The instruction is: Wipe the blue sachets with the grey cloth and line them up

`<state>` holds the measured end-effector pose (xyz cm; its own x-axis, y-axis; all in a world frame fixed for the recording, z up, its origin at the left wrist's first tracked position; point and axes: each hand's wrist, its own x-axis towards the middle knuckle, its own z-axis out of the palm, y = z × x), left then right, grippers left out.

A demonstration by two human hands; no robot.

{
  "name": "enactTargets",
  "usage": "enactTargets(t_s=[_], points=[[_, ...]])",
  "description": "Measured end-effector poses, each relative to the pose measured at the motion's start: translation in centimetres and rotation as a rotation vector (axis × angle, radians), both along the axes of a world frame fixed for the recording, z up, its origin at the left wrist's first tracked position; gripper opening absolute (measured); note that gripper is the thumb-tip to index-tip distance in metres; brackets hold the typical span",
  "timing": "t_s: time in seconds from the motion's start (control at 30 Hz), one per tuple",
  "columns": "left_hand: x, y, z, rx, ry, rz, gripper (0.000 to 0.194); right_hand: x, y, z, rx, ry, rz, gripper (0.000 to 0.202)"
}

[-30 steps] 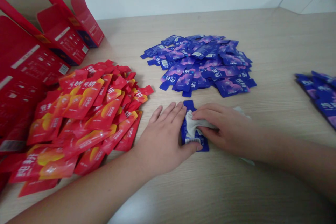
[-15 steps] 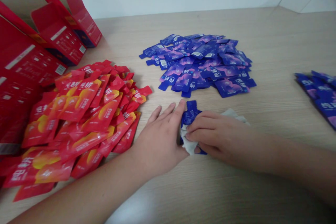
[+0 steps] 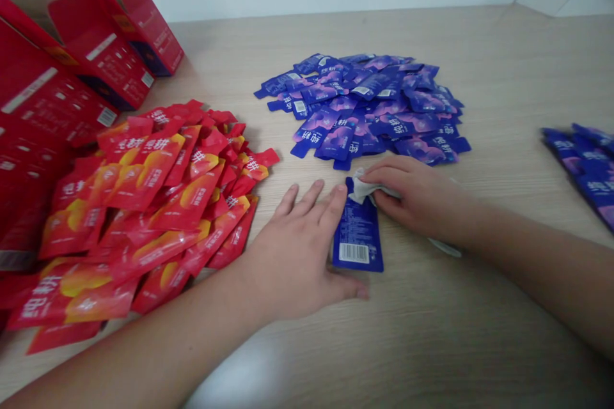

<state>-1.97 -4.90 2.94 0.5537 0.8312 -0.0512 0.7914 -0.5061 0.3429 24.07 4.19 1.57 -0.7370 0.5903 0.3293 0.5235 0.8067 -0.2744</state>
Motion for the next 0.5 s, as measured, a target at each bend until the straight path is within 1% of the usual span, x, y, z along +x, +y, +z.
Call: enactTargets(t_s=[0.07, 0.13, 0.23, 0.3, 0.33, 0.4, 0.5], points=[[-0.1, 0.0, 0.0, 0.007, 0.006, -0.006, 0.132, -0.1, -0.6, 0.4, -0.002, 0.062, -0.015, 0.029], [-0.1, 0.0, 0.0, 0.007, 0.007, 0.017, 0.127, -0.4, -1.9, 1.5, -0.037, 0.111, 0.024, 0.031], [0.0, 0.1, 0.1, -0.002, 0.014, 0.028, 0.124, -1.2, -4.1, 3.3, -0.196, 0.049, 0.224, 0.03], [0.0, 0.2, 0.2, -0.004, 0.01, 0.02, 0.12, -1.7, -5.1, 3.9, -0.309, -0.045, 0.33, 0.027], [0.0, 0.2, 0.2, -0.004, 0.004, 0.014, 0.118, -1.9, -5.4, 4.0, -0.34, -0.078, 0.35, 0.027], [0.0, 0.2, 0.3, -0.006, -0.013, 0.008, 0.116, -2.1, -5.2, 3.8, -0.349, -0.095, 0.338, 0.028], [0.1, 0.2, 0.4, -0.01, -0.023, 0.011, 0.117, -2.0, -3.9, 2.9, -0.269, -0.063, 0.266, 0.026]])
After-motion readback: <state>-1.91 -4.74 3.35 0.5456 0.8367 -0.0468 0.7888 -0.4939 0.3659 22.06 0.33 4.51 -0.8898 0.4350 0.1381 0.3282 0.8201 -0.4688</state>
